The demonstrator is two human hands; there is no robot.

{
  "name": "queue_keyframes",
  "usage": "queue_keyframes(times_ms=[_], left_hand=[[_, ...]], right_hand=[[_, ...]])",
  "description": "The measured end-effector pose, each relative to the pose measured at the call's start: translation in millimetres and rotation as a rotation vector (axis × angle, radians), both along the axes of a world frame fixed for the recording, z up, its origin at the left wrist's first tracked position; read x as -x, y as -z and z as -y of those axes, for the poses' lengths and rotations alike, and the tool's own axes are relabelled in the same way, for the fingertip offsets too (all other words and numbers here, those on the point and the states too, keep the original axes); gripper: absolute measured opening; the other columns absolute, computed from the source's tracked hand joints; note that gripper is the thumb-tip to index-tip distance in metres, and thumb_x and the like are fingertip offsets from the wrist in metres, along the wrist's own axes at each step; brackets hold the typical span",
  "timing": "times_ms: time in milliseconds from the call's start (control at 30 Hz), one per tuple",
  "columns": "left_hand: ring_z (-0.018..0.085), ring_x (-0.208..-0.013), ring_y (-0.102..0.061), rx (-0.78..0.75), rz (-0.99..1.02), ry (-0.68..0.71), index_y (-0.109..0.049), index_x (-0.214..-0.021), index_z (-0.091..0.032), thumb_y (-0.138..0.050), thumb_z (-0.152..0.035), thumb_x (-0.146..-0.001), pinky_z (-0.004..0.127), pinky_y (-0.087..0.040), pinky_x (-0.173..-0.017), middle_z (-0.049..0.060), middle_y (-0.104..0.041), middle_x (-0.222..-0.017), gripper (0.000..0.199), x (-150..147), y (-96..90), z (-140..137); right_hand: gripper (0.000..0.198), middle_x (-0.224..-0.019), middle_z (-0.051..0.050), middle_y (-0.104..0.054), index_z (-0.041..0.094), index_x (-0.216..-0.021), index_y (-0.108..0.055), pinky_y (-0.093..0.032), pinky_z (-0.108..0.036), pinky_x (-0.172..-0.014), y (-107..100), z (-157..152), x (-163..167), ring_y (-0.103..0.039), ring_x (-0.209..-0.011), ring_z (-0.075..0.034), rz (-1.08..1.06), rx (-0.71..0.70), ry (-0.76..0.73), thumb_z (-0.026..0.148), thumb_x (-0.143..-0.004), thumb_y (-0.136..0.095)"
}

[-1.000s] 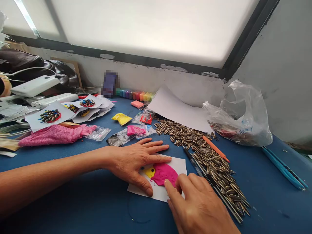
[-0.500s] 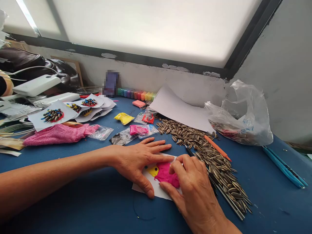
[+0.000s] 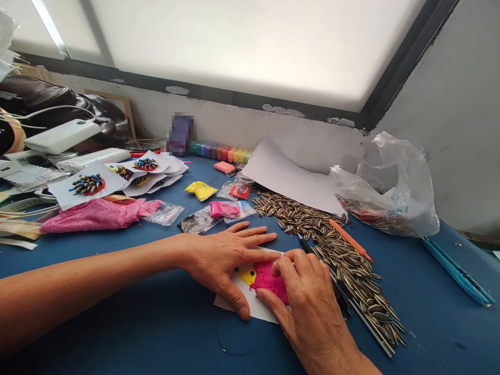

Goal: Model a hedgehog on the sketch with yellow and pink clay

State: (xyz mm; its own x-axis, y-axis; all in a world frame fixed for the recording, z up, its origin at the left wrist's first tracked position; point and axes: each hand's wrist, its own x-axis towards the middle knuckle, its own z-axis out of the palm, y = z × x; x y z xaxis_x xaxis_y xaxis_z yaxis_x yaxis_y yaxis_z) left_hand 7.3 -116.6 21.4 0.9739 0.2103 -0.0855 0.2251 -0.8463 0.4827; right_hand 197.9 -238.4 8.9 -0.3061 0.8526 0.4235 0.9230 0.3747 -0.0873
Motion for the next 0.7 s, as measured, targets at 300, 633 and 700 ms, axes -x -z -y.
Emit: queue_keyframes(times_ms=[300,633,700], left_hand=[[0.035,-0.148,0.001,-0.010,0.004,0.013,-0.025,-0.152,-0.025,-0.060,-0.073,-0.073,0.058,0.004,-0.116,0.011,-0.007,-0.161,0.099,0,-3.2,0],[0.034,-0.148,0.001,-0.004,0.017,0.014,-0.025,-0.152,-0.025,-0.059,-0.072,-0.076,0.059,0.004,-0.115,0.010,-0.007,-0.161,0.096,0,-0.7,-1],[0.035,-0.148,0.001,-0.001,0.016,0.015,-0.025,-0.152,-0.025,-0.058,-0.071,-0.077,0.059,0.004,-0.115,0.010,-0.007,-0.161,0.095,0,-0.9,-1]], right_hand=[[0.031,-0.091,-0.006,-0.063,0.025,-0.109,-0.068,-0.048,-0.033,-0.074,-10,5,-3,-0.057,-0.080,-0.018,0.006,-0.077,-0.284,0.009,-0.088,-0.052],[0.035,-0.096,-0.010,-0.067,0.023,-0.113,-0.070,-0.049,-0.035,-0.075,-6,5,-9,-0.059,-0.084,-0.020,0.197,-0.130,-0.332,0.009,-0.088,-0.050],[0.035,-0.097,-0.010,-0.068,0.024,-0.115,-0.070,-0.049,-0.035,-0.076,-4,5,-11,-0.060,-0.085,-0.020,0.207,-0.133,-0.331,0.010,-0.088,-0.051]])
